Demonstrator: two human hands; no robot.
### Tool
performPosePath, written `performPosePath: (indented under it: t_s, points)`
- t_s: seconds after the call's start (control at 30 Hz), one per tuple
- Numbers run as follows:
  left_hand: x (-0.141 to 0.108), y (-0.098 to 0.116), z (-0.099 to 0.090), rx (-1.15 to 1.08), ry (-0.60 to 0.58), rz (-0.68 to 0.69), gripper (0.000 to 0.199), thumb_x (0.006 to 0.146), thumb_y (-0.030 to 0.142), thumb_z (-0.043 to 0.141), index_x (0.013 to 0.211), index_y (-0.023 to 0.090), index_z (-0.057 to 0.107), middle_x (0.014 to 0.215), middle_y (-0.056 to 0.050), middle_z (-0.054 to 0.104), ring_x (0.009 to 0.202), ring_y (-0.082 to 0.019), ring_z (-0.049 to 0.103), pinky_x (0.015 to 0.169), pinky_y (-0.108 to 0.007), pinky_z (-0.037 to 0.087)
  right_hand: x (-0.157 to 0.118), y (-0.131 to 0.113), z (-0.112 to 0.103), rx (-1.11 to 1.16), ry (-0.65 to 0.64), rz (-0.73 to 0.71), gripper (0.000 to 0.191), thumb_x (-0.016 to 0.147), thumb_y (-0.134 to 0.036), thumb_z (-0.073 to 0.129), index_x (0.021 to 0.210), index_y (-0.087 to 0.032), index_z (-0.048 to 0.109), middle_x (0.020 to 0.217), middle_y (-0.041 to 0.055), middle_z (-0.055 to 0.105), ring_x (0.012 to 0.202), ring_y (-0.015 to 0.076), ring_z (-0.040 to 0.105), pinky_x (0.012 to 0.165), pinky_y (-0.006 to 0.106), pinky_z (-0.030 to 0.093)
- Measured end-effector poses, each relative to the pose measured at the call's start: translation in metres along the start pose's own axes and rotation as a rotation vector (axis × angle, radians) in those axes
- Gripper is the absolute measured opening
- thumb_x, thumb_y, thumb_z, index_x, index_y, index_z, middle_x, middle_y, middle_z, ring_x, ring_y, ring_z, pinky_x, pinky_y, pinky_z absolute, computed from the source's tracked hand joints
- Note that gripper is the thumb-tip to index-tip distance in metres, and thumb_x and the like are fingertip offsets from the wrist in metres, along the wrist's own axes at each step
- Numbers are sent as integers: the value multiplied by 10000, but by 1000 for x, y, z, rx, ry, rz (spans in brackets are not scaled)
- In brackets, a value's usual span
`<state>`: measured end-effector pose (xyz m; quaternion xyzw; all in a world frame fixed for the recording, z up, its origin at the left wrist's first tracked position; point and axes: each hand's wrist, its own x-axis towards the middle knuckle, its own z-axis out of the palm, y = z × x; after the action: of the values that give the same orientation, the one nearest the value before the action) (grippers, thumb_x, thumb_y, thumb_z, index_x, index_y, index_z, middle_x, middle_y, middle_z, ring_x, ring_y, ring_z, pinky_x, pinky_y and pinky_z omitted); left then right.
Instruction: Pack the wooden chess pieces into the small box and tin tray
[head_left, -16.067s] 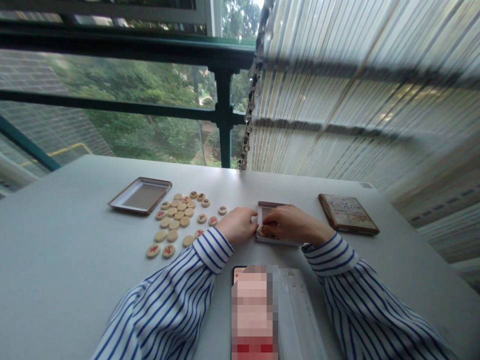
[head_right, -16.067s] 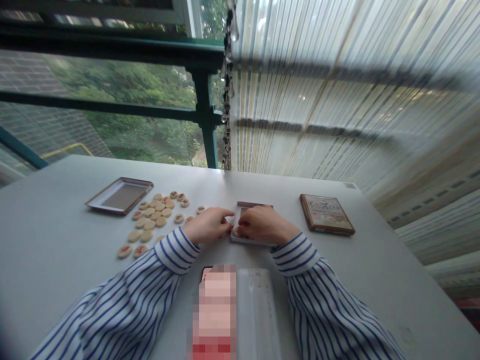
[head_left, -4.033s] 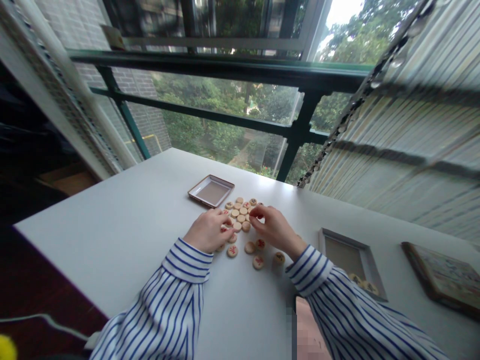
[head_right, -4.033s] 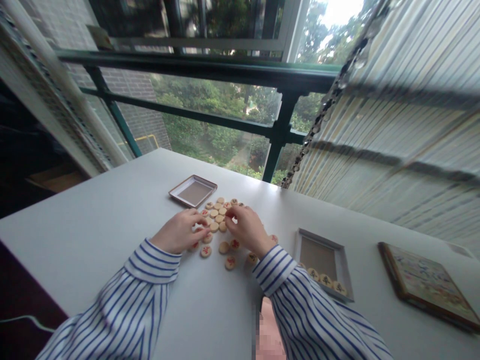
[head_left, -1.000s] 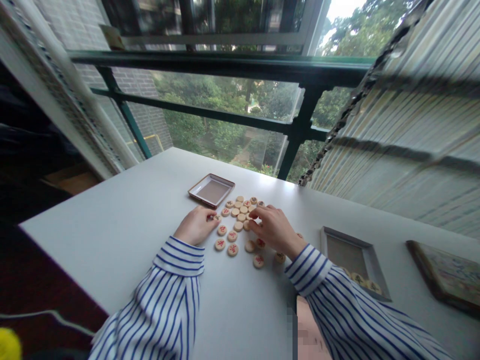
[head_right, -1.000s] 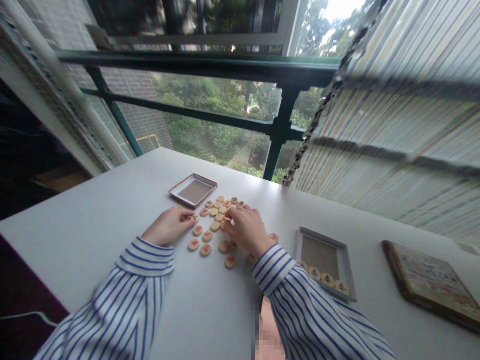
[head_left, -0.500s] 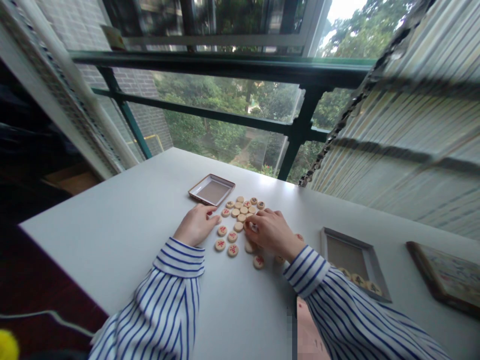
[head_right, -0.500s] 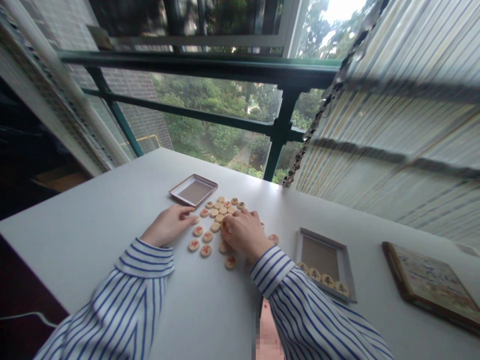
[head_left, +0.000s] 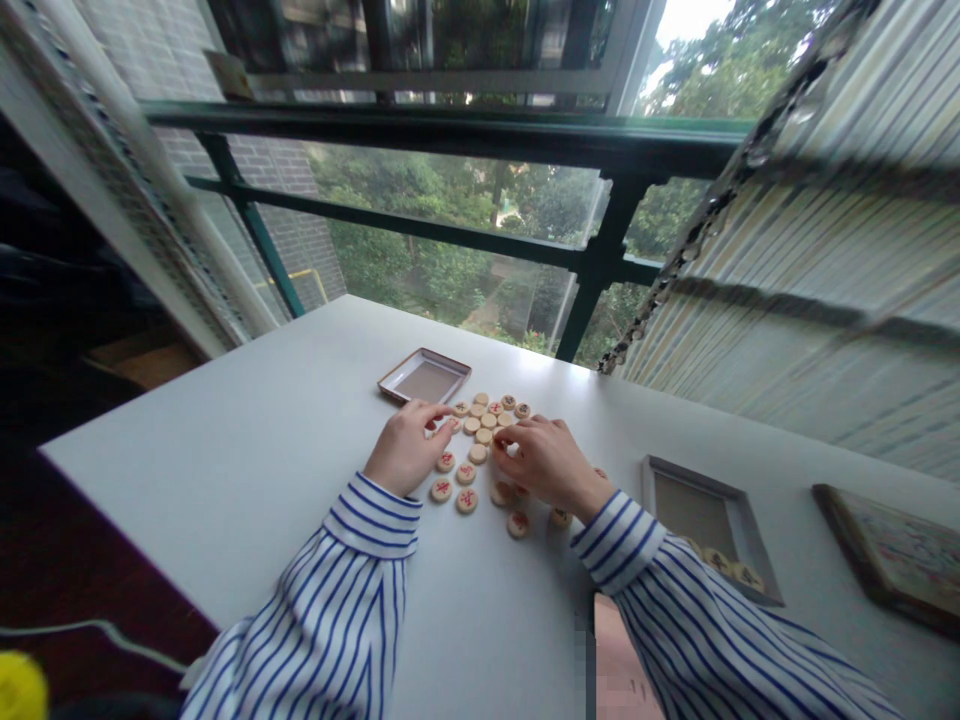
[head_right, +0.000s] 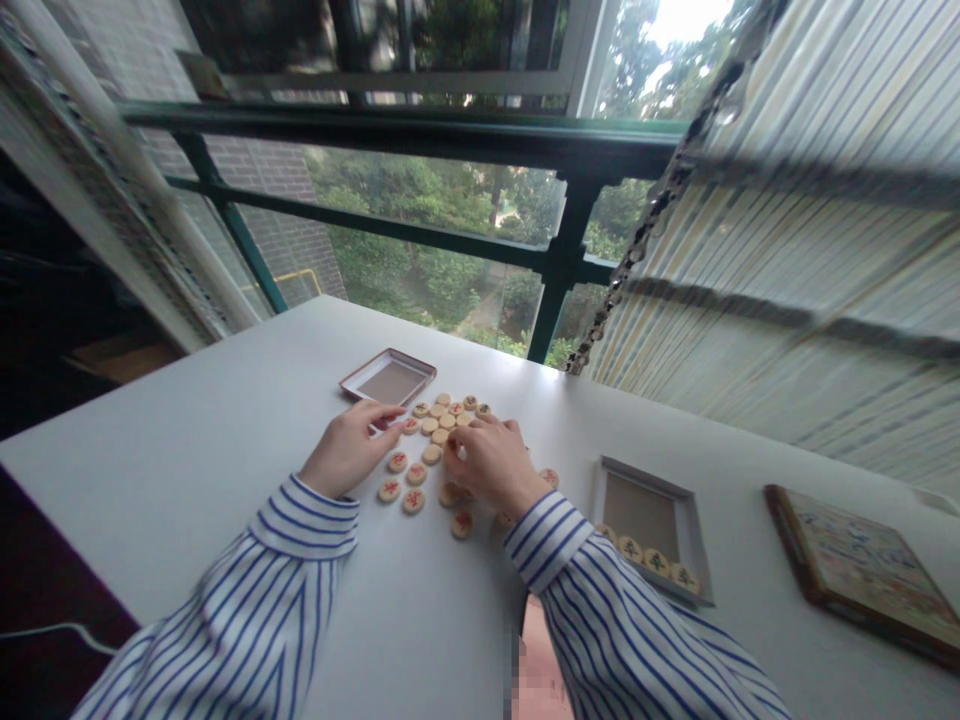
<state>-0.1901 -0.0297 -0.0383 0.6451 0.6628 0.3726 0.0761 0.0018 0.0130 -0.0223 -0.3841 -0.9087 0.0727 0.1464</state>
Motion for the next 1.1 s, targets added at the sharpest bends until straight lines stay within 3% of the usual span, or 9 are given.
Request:
performPosePath:
  t_s: [0.13,0.3,0.43,0.87,1.1]
  points:
    - [-1,9,1,-58,-19,91,248,787,265,503,972,154,625,882,-51,602,751,-137,577,729,-276,478,4,6,0,352,22,79,263,817,-345,458,870,-196,668,808,37,669,699,144,555,633,260,375]
    - [-4,18,2,-115,-37,184,265,744,230,569,999,166,601,945,-51,614,861,-154,578,767,-273,480,9,9,2,769,17,154,304,806,-362,466,859,-151,678,792,41,678,719,151,583,633,249,418]
    - [-6,23,5,-149,-83,210,309,736,234,588,1040,180,580,969,-49,614,831,-146,586,748,-272,494,10,5,-2,977,0,205,282,783,-339,494,842,-131,676,806,56,680,737,145,588,648,243,434]
    - [-6,23,9,-172,-30,335,275,738,215,608,1008,176,580,1013,-58,632,956,-165,568,874,-300,444,9,1,1,1017,-10,154,262,791,-324,496,851,-138,669,765,46,658,620,104,538,542,204,410]
    - [-4,18,6,-108,-61,291,213,754,246,587,956,180,604,948,-54,647,894,-169,583,831,-307,461,11,1,9,957,12,125,282,805,-352,481,865,-139,656,775,53,669,679,134,585,602,239,440]
